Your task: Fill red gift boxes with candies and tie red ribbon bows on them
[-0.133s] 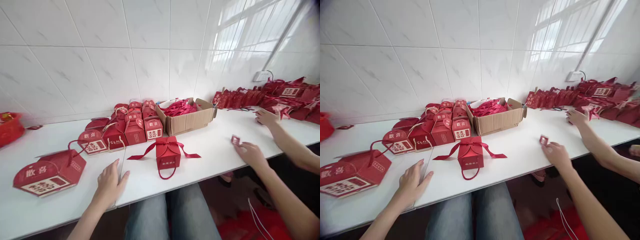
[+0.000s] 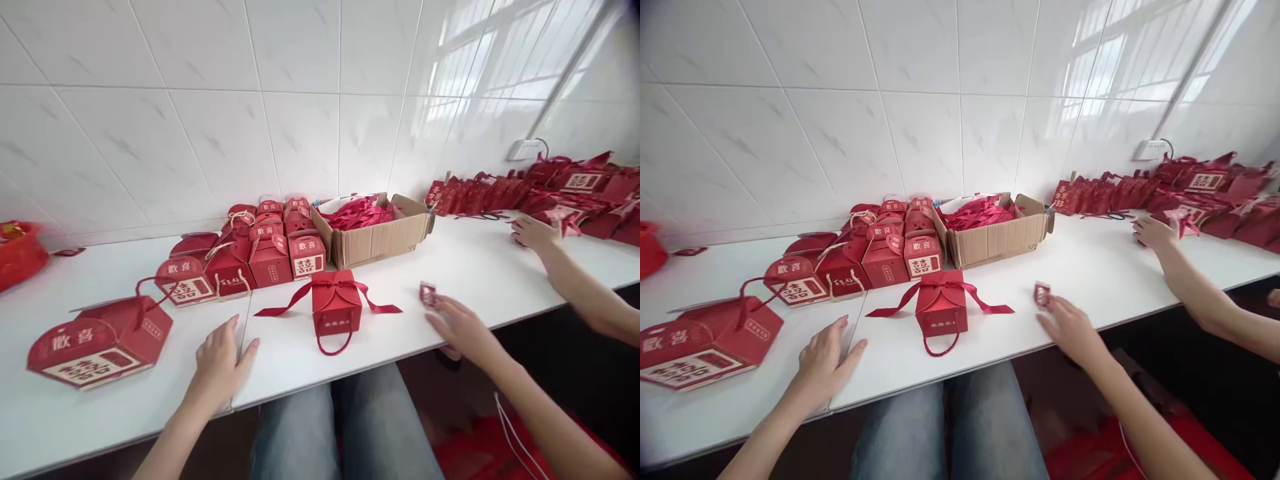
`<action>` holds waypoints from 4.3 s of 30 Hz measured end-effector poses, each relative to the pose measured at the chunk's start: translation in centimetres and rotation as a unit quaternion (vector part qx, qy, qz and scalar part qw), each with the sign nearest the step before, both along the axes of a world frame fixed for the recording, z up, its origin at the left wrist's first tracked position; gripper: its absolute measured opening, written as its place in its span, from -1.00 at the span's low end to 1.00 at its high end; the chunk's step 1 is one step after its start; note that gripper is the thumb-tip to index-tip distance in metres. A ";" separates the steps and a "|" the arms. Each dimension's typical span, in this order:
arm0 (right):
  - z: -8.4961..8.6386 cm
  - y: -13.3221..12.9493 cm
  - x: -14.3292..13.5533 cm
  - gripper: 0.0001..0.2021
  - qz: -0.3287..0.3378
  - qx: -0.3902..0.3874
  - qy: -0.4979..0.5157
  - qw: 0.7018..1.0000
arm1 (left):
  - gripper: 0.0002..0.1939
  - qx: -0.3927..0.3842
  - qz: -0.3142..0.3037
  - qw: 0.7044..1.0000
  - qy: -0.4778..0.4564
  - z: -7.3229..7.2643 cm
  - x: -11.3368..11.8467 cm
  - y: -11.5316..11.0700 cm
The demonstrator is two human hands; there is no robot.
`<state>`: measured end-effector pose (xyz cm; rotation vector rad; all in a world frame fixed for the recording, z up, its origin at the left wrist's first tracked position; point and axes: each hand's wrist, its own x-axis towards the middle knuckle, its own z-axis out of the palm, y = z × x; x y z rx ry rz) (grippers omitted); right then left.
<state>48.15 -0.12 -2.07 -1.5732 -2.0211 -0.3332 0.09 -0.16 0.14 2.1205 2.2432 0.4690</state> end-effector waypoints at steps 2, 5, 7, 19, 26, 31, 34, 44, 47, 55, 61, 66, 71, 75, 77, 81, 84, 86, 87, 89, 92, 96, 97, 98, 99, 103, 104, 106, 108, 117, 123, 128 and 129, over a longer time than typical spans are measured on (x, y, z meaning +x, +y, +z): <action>-0.2 -1.5 -2.7 -0.63 0.050 -0.040 -0.023 0.998 | -0.31 0.003 -0.006 1.000 0.001 0.1 0.0 -0.1; 0.2 -3.2 -5.2 -0.57 0.090 -0.066 -0.028 0.993 | -0.32 0.006 -0.011 1.000 -0.002 0.3 0.1 -0.2; 0.4 -3.9 -5.7 -0.64 0.114 -0.064 -0.018 0.991 | -0.32 0.009 -0.014 1.000 -0.006 0.4 0.1 -0.2; -1.0 -6.0 -8.8 -0.59 0.198 0.167 0.097 0.961 | -0.54 0.137 -0.020 0.988 -0.072 1.7 0.8 -0.9; 3.0 -5.1 -15.6 -0.53 0.236 0.291 0.173 0.911 | -0.83 0.024 -0.241 0.888 -0.390 5.6 8.7 -6.6; 4.9 -5.1 -18.6 -0.55 0.268 0.293 0.207 0.894 | -0.82 -0.090 -0.163 0.746 -0.639 6.6 13.0 -7.6; 4.7 -5.5 -18.9 -0.53 0.275 0.263 0.242 0.892 | -0.85 -0.067 -0.122 0.715 -0.685 6.8 13.2 -7.4; 6.5 -6.4 -17.1 -0.73 0.324 -0.074 0.525 0.784 | -0.94 0.078 -0.257 0.818 -0.509 6.8 11.3 -6.9; 7.2 -6.3 -16.4 -0.77 0.395 -0.033 0.463 0.793 | -0.70 0.278 -0.358 0.831 -0.323 7.1 10.1 -6.5; 7.4 -5.6 -15.7 -0.56 0.390 0.129 0.329 0.850 | -0.63 0.364 -0.386 0.813 -0.239 7.3 8.9 -5.9; 6.9 -6.1 -15.8 -0.59 0.396 0.075 0.416 0.816 | -0.66 0.322 -0.391 0.815 -0.282 7.6 9.6 -6.1; 7.0 -6.5 -16.9 -0.91 0.333 -0.183 0.672 0.635 | -0.88 -0.040 -0.261 0.762 -0.591 7.9 11.4 -6.8; 7.6 -6.3 -17.5 -0.84 0.312 -0.269 0.736 0.537 | -0.75 -0.160 -0.200 0.651 -0.714 7.9 12.3 -7.0; 7.6 -6.3 -17.3 -0.85 0.310 -0.273 0.743 0.527 | -0.75 -0.141 -0.186 0.650 -0.724 7.7 12.6 -7.1; 7.5 -6.4 -17.3 -0.86 0.318 -0.274 0.744 0.520 | -0.75 -0.135 -0.182 0.648 -0.728 7.7 12.7 -7.1; 7.2 -6.4 -17.3 -0.89 0.324 -0.266 0.745 0.518 | -0.76 -0.112 -0.179 0.649 -0.731 7.6 12.9 -7.3; 6.8 -6.4 -17.2 -0.88 0.320 -0.257 0.744 0.528 | -0.76 -0.093 -0.182 0.660 -0.723 7.5 12.8 -7.4; 6.6 -6.5 -17.1 -0.88 0.310 -0.249 0.745 0.536 | -0.77 -0.086 -0.183 0.673 -0.712 7.4 12.7 -7.4; 6.5 -6.5 -17.0 -0.87 0.304 -0.243 0.745 0.541 | -0.77 -0.081 -0.183 0.680 -0.705 7.4 12.7 -7.4; 6.4 -6.6 -16.9 -0.85 0.293 -0.232 0.744 0.554 | -0.77 -0.067 -0.182 0.698 -0.689 7.3 12.7 -7.3; 6.4 -6.6 -16.8 -0.82 0.279 -0.240 0.735 0.570 | -0.78 -0.053 -0.179 0.726 -0.661 7.1 12.6 -7.1; 6.6 -6.5 -16.8 -0.81 0.263 -0.258 0.736 0.568 | -0.77 -0.048 -0.175 0.757 -0.628 7.0 12.5 -7.0; 6.6 -6.5 -16.8 -0.80 0.261 -0.257 0.741 0.563 | -0.78 -0.047 -0.175 0.767 -0.616 7.0 12.5 -6.9; 6.5 -6.4 -16.8 -0.80 0.258 -0.257 0.747 0.557 | -0.78 -0.042 -0.176 0.779 -0.601 7.1 12.5 -6.9; 6.4 -6.4 -16.7 -0.81 0.254 -0.256 0.753 0.551 | -0.79 -0.032 -0.177 0.792 -0.584 7.2 12.5 -6.9; 5.8 -6.3 -16.6 -0.81 0.246 -0.258 0.751 0.555 | -0.81 0.025 -0.177 0.838 -0.516 7.5 12.6 -6.7; 5.8 -6.3 -16.6 -0.81 0.237 -0.256 0.750 0.562 | -0.81 0.028 -0.177 0.842 -0.510 7.5 12.6 -6.7; 5.9 -6.4 -16.7 -0.81 0.205 -0.245 0.754 0.574 | -0.81 0.011 -0.175 0.839 -0.515 7.5 12.7 -6.5; 6.2 -6.5 -16.9 -0.79 0.173 -0.236 0.759 0.582 | -0.78 -0.019 -0.170 0.827 -0.536 7.4 12.7 -6.3; 7.0 -6.7 -17.9 -0.75 0.148 -0.229 0.745 0.608 | -0.75 -0.049 -0.165 0.804 -0.570 7.3 12.5 -5.8; 6.9 -7.0 -17.3 -0.77 0.138 -0.217 0.723 0.641 | -0.78 -0.039 -0.199 0.821 -0.533 7.9 12.0 -6.2; 6.8 -6.7 -16.5 -0.75 0.157 -0.222 0.704 0.657 | -0.80 -0.038 -0.213 0.828 -0.517 7.8 12.0 -6.3; 6.8 -6.6 -16.4 -0.75 0.155 -0.222 0.705 0.655 | -0.80 -0.035 -0.210 0.830 -0.515 7.7 12.1 -6.2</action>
